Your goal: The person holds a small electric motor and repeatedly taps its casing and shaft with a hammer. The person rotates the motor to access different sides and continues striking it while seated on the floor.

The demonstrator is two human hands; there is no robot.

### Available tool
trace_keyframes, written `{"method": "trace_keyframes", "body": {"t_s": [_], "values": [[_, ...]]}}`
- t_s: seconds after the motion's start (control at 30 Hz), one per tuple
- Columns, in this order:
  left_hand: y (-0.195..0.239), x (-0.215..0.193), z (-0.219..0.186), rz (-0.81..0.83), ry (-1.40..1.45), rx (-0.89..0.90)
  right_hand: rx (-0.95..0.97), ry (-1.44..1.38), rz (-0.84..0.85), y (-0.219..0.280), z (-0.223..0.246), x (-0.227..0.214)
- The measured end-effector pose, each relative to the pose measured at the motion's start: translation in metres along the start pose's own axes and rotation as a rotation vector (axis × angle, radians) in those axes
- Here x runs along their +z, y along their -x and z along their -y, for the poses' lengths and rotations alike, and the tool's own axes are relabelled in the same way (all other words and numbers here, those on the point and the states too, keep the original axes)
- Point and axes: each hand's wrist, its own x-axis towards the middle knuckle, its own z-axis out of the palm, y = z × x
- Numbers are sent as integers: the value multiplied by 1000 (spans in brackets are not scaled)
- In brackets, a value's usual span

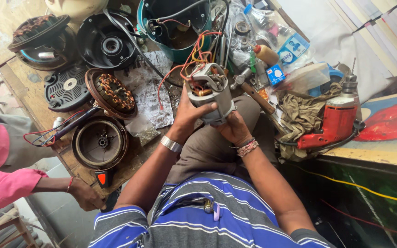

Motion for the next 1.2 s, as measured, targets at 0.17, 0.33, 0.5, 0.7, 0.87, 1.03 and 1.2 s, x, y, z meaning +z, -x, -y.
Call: {"method": "trace_keyframes", "body": {"t_s": [0.17, 0.33, 0.5, 0.7, 0.87, 1.03, 1.2], "values": [[-11, -7, -7, 59, 21, 29, 44, -172, 33, -13, -10, -1], [-31, -1, -5, -192, -403, 33, 59, -287, -1, -29, -32, -21], [-37, 2, 5, -214, -527, 49, 54, -346, 28, -22, -41, -37], [-33, 11, 2, -192, -703, 90, 6, -418, 49, -16, -41, -38], [-33, 20, -1, -183, -753, 66, -9, -439, 66, -13, -39, -40], [-34, 19, 1, -173, -653, 90, -14, -443, 79, -13, -42, -44], [-37, 21, 1, -187, -703, 9, -36, -459, 124, -13, -41, -41]]}}
